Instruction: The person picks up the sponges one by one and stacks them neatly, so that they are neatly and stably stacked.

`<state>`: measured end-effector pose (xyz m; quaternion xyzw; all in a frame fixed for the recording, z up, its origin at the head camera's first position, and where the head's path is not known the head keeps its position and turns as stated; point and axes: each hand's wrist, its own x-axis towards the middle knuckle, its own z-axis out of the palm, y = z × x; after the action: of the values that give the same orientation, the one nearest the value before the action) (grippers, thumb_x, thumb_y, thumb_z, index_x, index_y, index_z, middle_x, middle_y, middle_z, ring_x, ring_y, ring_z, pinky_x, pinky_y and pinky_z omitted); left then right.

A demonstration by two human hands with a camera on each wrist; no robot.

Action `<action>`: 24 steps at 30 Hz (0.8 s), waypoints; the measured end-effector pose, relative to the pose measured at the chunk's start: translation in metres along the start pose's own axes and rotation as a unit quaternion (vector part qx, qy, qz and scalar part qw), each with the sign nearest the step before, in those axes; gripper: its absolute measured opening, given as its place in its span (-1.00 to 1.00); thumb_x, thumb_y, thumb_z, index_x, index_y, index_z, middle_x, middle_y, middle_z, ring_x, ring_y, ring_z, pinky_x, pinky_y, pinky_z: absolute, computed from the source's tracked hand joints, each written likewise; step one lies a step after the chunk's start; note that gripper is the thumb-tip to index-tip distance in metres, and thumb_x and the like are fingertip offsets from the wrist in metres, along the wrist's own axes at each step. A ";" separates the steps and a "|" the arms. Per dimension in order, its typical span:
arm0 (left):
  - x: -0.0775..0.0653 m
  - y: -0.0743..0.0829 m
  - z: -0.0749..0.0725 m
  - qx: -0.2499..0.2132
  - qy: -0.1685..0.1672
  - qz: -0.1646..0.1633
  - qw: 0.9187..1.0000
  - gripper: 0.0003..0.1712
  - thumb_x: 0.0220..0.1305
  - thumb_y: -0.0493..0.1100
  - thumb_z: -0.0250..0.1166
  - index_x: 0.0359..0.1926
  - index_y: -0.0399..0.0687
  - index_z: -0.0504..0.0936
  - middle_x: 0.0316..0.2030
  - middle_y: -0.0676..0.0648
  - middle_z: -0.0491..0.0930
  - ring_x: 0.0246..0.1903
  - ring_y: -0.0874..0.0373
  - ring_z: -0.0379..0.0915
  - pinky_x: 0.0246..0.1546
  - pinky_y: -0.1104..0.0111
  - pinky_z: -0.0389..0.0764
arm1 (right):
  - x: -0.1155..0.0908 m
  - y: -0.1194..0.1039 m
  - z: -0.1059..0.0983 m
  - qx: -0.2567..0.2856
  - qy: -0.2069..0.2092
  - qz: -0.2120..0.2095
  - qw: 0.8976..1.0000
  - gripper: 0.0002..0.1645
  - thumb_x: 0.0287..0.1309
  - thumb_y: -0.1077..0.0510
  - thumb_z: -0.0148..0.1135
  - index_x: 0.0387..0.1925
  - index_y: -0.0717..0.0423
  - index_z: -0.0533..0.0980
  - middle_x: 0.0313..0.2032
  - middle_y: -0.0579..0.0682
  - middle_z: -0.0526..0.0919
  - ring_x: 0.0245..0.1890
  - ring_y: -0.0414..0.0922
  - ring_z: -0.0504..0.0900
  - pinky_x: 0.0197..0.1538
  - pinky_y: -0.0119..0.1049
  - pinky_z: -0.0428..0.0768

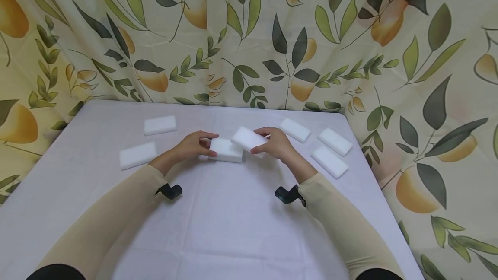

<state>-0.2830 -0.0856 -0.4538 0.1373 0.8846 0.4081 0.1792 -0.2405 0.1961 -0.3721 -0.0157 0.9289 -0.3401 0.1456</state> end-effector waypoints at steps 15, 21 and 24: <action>-0.004 0.003 0.000 -0.007 0.005 -0.003 1.000 -0.15 0.00 0.04 0.54 0.35 0.18 0.44 0.15 -0.11 0.51 0.22 -0.03 0.38 0.23 0.07 0.46 | 0.011 -0.022 0.015 0.002 -0.012 -0.017 1.000 -0.17 -0.03 0.12 0.53 0.32 0.05 0.43 0.31 0.16 0.41 0.17 0.14 0.45 0.16 0.03 0.56; -0.002 0.000 0.001 -0.014 0.003 -0.009 1.000 -0.14 0.00 0.02 0.55 0.36 0.19 0.43 0.18 -0.11 0.50 0.20 -0.04 0.39 0.21 0.05 0.47 | 0.020 -0.026 0.019 -0.011 -0.021 -0.016 1.000 -0.17 -0.04 0.11 0.54 0.32 0.02 0.44 0.33 0.14 0.40 0.20 0.14 0.46 0.18 0.03 0.56; -0.001 -0.001 0.002 -0.018 0.003 -0.010 1.000 -0.14 0.00 0.04 0.54 0.36 0.21 0.43 0.18 -0.10 0.49 0.20 -0.03 0.38 0.23 0.03 0.45 | 0.023 -0.027 0.021 -0.013 -0.024 -0.017 0.999 -0.17 -0.04 0.11 0.54 0.32 0.01 0.44 0.34 0.14 0.39 0.20 0.14 0.46 0.19 0.04 0.54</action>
<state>-0.2817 -0.0852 -0.4560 0.1240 0.8789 0.4229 0.1826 -0.2586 0.1592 -0.3760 -0.0411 0.9292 -0.3296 0.1617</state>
